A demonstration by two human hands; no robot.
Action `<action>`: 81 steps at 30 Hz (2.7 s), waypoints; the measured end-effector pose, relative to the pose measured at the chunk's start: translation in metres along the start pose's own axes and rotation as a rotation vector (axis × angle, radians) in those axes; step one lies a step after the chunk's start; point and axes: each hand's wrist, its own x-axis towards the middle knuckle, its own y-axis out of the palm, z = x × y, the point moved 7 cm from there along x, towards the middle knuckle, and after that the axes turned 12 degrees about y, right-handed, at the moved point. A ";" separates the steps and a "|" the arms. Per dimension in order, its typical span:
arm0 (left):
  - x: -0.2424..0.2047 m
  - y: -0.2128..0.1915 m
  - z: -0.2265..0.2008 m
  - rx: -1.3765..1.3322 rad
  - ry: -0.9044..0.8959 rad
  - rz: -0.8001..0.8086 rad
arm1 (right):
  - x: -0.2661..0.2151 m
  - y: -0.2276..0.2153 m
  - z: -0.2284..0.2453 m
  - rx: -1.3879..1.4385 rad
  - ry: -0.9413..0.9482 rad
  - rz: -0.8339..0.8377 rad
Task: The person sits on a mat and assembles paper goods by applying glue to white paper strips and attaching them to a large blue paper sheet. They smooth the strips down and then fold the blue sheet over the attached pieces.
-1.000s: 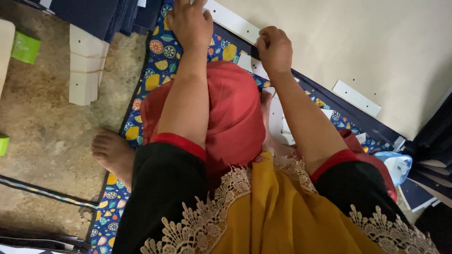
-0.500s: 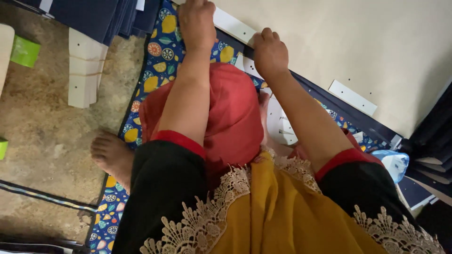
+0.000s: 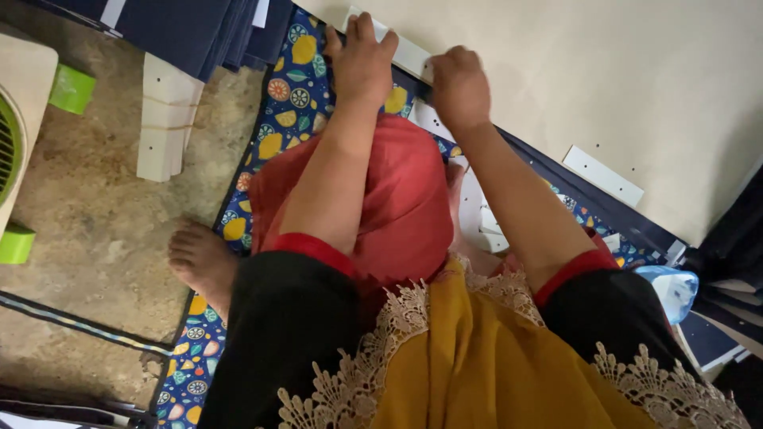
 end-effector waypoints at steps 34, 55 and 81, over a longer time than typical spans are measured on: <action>-0.028 -0.028 -0.004 -0.088 -0.103 0.481 | 0.009 0.012 0.052 -0.350 0.084 0.591; -0.011 -0.002 -0.014 -0.054 0.028 0.242 | 0.016 -0.007 0.042 -0.104 0.172 0.614; -0.015 -0.032 -0.027 -0.097 -0.011 0.600 | -0.013 -0.023 0.024 0.007 0.229 0.419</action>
